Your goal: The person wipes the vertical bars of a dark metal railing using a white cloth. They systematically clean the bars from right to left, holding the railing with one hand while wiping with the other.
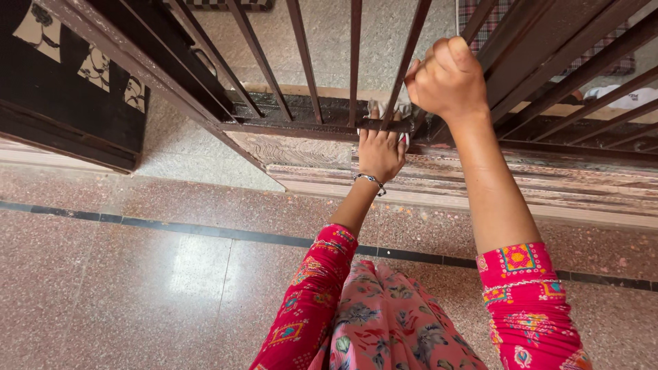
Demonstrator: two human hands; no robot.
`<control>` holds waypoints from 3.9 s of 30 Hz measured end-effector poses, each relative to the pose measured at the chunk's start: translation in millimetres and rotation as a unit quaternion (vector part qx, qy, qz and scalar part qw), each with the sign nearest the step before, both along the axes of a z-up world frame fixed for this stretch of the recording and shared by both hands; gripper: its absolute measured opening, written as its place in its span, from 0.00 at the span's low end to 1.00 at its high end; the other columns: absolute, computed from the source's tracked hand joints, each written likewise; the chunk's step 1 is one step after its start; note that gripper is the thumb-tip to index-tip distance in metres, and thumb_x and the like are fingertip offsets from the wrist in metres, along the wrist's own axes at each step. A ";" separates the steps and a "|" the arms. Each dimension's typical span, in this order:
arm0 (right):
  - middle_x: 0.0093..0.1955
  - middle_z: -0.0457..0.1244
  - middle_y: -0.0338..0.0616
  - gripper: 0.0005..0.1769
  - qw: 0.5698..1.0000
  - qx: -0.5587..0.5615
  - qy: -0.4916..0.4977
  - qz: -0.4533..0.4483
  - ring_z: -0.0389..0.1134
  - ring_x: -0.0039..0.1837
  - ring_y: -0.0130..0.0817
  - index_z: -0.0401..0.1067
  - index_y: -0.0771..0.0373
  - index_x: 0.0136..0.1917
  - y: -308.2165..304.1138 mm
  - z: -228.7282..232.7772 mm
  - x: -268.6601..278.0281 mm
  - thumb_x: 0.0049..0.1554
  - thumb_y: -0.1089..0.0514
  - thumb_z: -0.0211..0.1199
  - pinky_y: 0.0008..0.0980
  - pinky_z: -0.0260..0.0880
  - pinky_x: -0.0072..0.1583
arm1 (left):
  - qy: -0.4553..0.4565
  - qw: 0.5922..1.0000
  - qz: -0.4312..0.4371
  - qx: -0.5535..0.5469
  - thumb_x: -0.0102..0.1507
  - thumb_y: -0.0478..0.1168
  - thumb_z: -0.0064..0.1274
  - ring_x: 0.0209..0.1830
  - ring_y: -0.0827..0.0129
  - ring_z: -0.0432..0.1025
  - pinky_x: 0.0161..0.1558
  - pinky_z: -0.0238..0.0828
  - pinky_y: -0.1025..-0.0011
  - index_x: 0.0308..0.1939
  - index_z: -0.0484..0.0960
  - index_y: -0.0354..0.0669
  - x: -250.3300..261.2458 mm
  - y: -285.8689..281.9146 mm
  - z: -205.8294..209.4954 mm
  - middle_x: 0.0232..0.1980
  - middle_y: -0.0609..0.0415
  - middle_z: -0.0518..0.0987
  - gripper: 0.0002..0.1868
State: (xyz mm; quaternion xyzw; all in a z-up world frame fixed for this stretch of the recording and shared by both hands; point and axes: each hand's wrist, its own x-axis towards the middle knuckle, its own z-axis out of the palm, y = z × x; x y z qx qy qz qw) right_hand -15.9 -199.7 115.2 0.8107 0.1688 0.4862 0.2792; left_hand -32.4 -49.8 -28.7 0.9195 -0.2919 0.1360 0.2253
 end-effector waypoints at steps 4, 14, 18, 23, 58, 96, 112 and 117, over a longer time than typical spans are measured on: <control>0.34 0.65 0.39 0.19 1.000 0.018 0.010 0.022 0.65 0.53 0.32 0.70 0.56 0.26 0.5 0.3 -1.1 0.58 0.55 0.57 0.32 0.55 0.69 | 0.018 1.000 0.012 -0.009 0.66 0.50 0.42 0.83 0.46 0.46 0.78 0.40 0.45 0.73 0.67 0.46 6.3 -6.9 3.1 0.78 0.46 0.62 0.32; 0.31 0.62 0.37 0.21 1.000 0.013 0.006 0.018 0.63 0.49 0.29 0.68 0.54 0.24 -0.2 1.5 0.0 0.59 0.55 0.58 0.31 0.55 0.68 | -0.066 0.997 0.033 -0.007 0.64 0.50 0.43 0.79 0.42 0.52 0.75 0.44 0.46 0.70 0.69 0.43 7.6 -14.2 -3.9 0.74 0.44 0.67 0.31; 0.31 0.62 0.35 0.17 1.000 0.007 -0.002 0.019 0.63 0.49 0.28 0.69 0.53 0.26 -0.2 0.4 -0.9 0.57 0.57 0.57 0.30 0.53 0.68 | 0.023 0.999 0.040 0.012 0.65 0.50 0.40 0.80 0.48 0.51 0.78 0.44 0.46 0.70 0.71 0.47 14.6 -17.3 0.0 0.75 0.44 0.65 0.30; 0.29 0.61 0.34 0.21 1.000 0.010 0.008 0.008 0.63 0.48 0.27 0.67 0.53 0.23 0.5 0.6 -3.0 0.58 0.56 0.57 0.30 0.54 0.68 | 0.000 1.000 0.012 0.028 0.66 0.52 0.39 0.80 0.46 0.49 0.76 0.46 0.46 0.71 0.68 0.48 17.6 -7.9 8.5 0.77 0.46 0.61 0.30; 0.35 0.64 0.37 0.19 0.998 0.026 0.002 0.054 0.65 0.50 0.30 0.69 0.56 0.25 -3.9 0.2 -1.9 0.57 0.58 0.59 0.30 0.57 0.69 | 0.128 0.965 0.120 0.195 0.74 0.59 0.17 0.77 0.44 0.56 0.80 0.36 0.46 0.71 0.68 0.42 42.1 100.8 16.8 0.73 0.39 0.66 0.35; 0.33 0.64 0.43 0.17 0.998 0.014 0.006 0.067 0.66 0.52 0.36 0.72 0.58 0.30 -0.5 -6.9 7.6 0.60 0.55 0.59 0.33 0.54 0.70 | 0.082 0.990 0.100 0.061 0.69 0.39 0.42 0.31 0.56 0.80 0.30 0.76 0.58 0.54 0.79 0.48 -14.6 -86.7 -23.3 0.39 0.51 0.85 0.13; 0.36 0.66 0.37 0.22 0.990 0.055 0.091 0.094 0.65 0.55 0.32 0.74 0.56 0.29 -6.1 -23.0 -2.0 0.63 0.50 0.59 0.39 0.50 0.75 | 0.022 0.997 0.076 -0.015 0.64 0.37 0.48 0.30 0.55 0.81 0.30 0.78 0.62 0.50 0.81 0.45 -41.8 -59.8 -15.0 0.51 0.49 0.83 0.11; 0.66 0.63 0.49 0.18 0.853 0.410 0.224 0.234 0.58 0.72 0.46 0.76 0.52 0.57 14.8 -116.5 -100.1 0.59 0.42 0.64 0.57 0.53 0.77 | 0.268 0.959 -0.013 -0.092 0.64 0.39 0.54 0.34 0.59 0.79 0.42 0.74 0.66 0.43 0.84 0.39 -46.2 -28.4 -15.7 0.39 0.43 0.85 0.08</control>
